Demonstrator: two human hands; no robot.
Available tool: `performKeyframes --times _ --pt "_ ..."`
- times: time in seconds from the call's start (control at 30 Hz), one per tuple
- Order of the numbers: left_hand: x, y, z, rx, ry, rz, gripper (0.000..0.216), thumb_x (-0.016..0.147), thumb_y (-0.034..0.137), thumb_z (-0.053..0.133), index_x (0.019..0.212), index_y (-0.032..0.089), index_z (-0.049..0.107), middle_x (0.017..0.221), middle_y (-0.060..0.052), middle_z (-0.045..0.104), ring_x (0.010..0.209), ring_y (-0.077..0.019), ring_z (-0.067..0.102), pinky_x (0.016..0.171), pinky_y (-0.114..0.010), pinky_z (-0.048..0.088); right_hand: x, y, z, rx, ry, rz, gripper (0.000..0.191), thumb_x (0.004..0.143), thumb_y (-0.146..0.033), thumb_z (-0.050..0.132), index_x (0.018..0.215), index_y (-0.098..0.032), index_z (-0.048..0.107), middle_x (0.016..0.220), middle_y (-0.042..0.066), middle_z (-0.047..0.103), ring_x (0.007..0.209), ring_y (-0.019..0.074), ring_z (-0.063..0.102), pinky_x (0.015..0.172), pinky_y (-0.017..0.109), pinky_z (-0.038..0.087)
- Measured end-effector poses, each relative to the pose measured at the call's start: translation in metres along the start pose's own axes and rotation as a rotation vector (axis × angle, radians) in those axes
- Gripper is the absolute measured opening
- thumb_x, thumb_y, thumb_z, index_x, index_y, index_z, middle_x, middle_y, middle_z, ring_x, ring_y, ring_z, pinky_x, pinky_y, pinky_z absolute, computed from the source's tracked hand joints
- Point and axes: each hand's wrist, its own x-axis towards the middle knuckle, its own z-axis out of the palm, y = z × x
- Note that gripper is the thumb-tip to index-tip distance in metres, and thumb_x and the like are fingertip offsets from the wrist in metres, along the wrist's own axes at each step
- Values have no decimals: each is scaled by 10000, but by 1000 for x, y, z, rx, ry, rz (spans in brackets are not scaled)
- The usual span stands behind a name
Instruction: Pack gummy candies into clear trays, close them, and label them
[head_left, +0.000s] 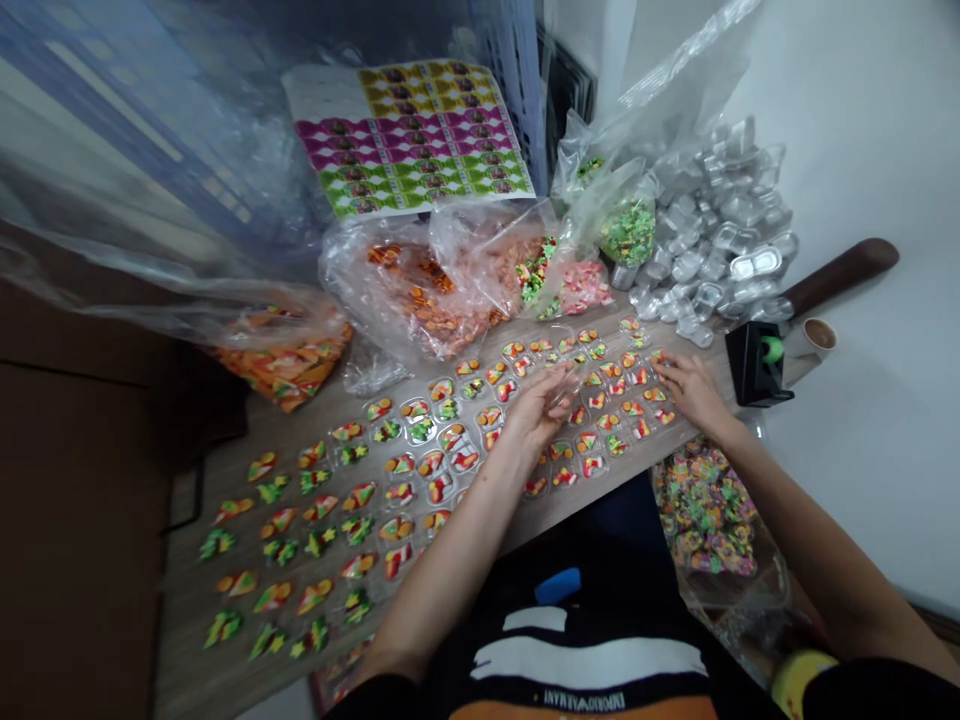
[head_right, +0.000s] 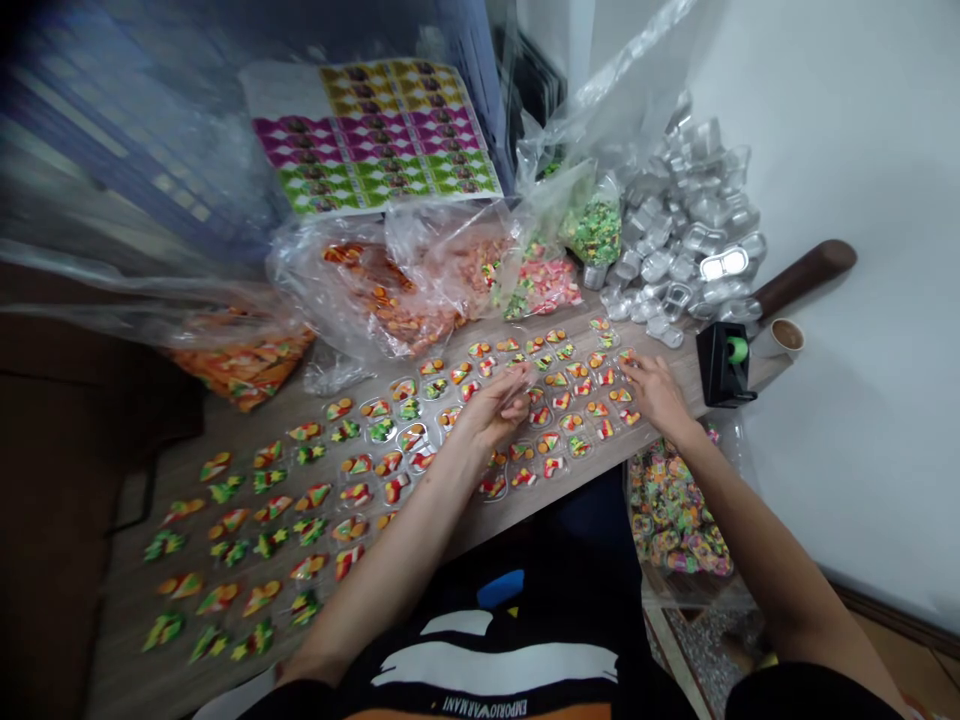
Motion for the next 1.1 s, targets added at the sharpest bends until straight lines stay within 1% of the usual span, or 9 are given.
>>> performKeyframes --times 0.17,0.23,0.3,0.43,0.6,0.73,0.8,0.97,1.1 --pt "0 0 1 -17 0 9 92 884 71 624 958 127 624 679 3 633 372 -22 450 308 -88 236 8 4 -4 -27 -41 6 351 976 -231 477 1210 -237 740 1339 95 677 1131 298 595 1001 521 457" --pt "-3 0 2 -17 -10 20 97 879 73 626 961 126 625 677 3 631 376 -19 444 314 -88 230 14 3 -9 -45 -65 -8 328 947 -219 530 1198 -244 739 1297 84 698 1106 301 590 996 515 461" --pt "-6 1 3 -9 -24 21 108 868 75 637 960 130 623 671 5 627 377 -21 441 315 -91 220 21 2 -15 -72 -95 -29 356 902 -191 587 1232 -237 711 1234 89 710 1092 302 580 996 499 464" --pt "-13 5 -2 1 -21 21 122 861 77 644 963 139 616 680 5 631 376 -24 443 315 -91 225 34 2 -21 -123 -180 -66 469 834 -158 643 1301 -199 650 1182 126 655 1092 310 564 966 452 485" --pt "-16 7 -8 1 11 26 125 871 81 628 982 138 612 691 1 640 375 -26 441 315 -96 226 44 4 -22 -90 -259 -98 447 786 -138 662 1228 -204 670 1223 123 585 1118 297 559 984 412 481" --pt "-14 6 -3 1 7 12 144 857 90 658 983 145 615 700 2 640 378 -24 437 318 -98 232 48 6 -24 -127 -299 -110 430 786 -125 646 1211 -186 678 1223 131 583 1107 298 568 983 413 480" --pt "-14 7 0 -4 9 11 131 859 88 655 971 143 615 693 6 635 377 -23 437 318 -95 234 50 6 -25 -138 -320 -107 465 791 -109 639 1248 -191 667 1224 129 589 1105 289 574 987 404 479" --pt "-17 10 0 2 -3 19 127 862 99 662 971 145 616 693 8 632 382 -28 447 316 -95 245 47 11 -24 -108 -266 -92 646 800 -136 661 1429 -240 557 1228 118 599 1131 298 573 1010 436 484" --pt "-21 13 -3 10 40 15 163 843 110 696 976 149 609 679 18 620 378 -27 442 314 -96 230 44 20 -24 -115 -234 -71 575 837 -194 634 1407 -255 592 1239 117 598 1132 311 585 1016 462 491"
